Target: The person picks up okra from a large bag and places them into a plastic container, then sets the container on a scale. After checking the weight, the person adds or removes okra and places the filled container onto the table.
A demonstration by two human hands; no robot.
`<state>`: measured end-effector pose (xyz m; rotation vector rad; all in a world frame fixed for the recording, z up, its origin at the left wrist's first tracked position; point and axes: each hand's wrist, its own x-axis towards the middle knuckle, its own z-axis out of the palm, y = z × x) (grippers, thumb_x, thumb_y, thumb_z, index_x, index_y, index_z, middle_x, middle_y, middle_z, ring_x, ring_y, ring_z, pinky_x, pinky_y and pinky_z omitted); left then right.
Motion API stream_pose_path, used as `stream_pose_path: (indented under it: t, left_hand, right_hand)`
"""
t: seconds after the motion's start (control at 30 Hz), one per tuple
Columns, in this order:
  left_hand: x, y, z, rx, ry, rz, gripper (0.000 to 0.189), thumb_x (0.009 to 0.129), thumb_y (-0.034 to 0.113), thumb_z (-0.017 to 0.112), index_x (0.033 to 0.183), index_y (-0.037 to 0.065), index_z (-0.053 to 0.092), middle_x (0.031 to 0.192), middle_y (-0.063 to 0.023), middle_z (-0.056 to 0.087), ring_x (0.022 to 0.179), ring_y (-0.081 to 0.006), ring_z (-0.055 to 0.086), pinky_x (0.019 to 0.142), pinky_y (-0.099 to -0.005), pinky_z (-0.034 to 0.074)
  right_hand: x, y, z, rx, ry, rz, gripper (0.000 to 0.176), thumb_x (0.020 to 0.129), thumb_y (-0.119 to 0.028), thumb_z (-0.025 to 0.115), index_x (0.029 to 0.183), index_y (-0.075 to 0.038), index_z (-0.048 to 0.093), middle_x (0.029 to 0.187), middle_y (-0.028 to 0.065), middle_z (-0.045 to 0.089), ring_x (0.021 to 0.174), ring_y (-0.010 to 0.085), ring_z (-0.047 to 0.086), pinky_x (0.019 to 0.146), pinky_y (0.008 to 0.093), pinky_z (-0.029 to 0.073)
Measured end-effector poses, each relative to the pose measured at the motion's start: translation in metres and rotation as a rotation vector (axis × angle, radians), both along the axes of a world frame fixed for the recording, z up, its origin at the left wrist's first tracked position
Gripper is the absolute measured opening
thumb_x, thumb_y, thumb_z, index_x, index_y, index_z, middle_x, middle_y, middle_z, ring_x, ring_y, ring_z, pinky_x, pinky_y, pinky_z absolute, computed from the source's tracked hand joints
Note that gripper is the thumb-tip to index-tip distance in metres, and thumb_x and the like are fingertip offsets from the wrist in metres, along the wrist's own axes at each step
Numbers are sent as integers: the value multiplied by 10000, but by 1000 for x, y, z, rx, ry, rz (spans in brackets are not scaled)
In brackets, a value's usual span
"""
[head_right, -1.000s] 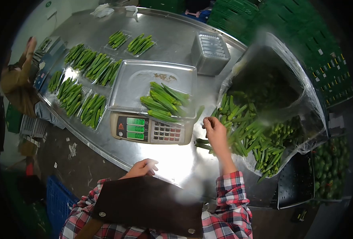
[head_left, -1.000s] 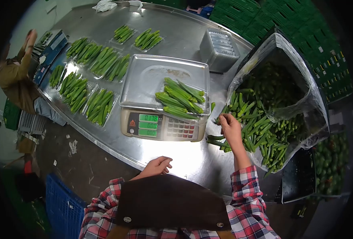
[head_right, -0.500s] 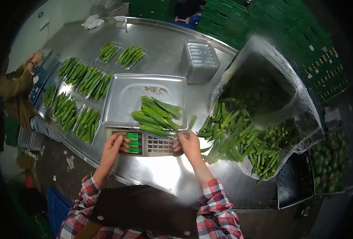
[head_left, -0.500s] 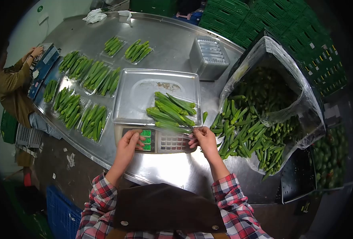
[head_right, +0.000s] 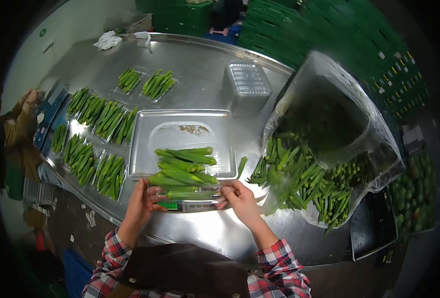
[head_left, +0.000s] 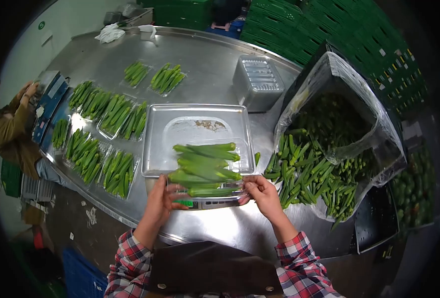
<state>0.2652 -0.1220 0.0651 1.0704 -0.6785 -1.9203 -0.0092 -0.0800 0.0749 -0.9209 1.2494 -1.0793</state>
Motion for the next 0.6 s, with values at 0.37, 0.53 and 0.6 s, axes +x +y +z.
stream_pose_path:
  t: [0.37,0.53,0.6]
  left_hand:
    - [-28,53,-10,13,58,-59,419,958,376,282,1183,34,370,1010,-159,543,799,-253,615,505,-381,561]
    - [-52,75,-17,-18,37,-211,448,952,394,299,1207,32,363,1012,-150,542,780,-223,613,520,-352,559]
    - [-59,83,-28,-39,23,-275,465,948,404,312,1219,30,366,1015,-134,541,781,-201,608,537,-326,553]
  right_hand:
    - [-25,63,29,-392,632,-249,160,790,-69,620,927,6,589,852,74,543,790,175,547,700,280,448]
    - [-37,86,44,-558,1065,-243,123,743,-57,645,852,-15,604,800,101,504,754,247,502,665,325,409]
    - [-42,98,40,-503,1217,-216,155,740,-99,652,875,-37,609,804,92,507,753,246,491,681,340,386]
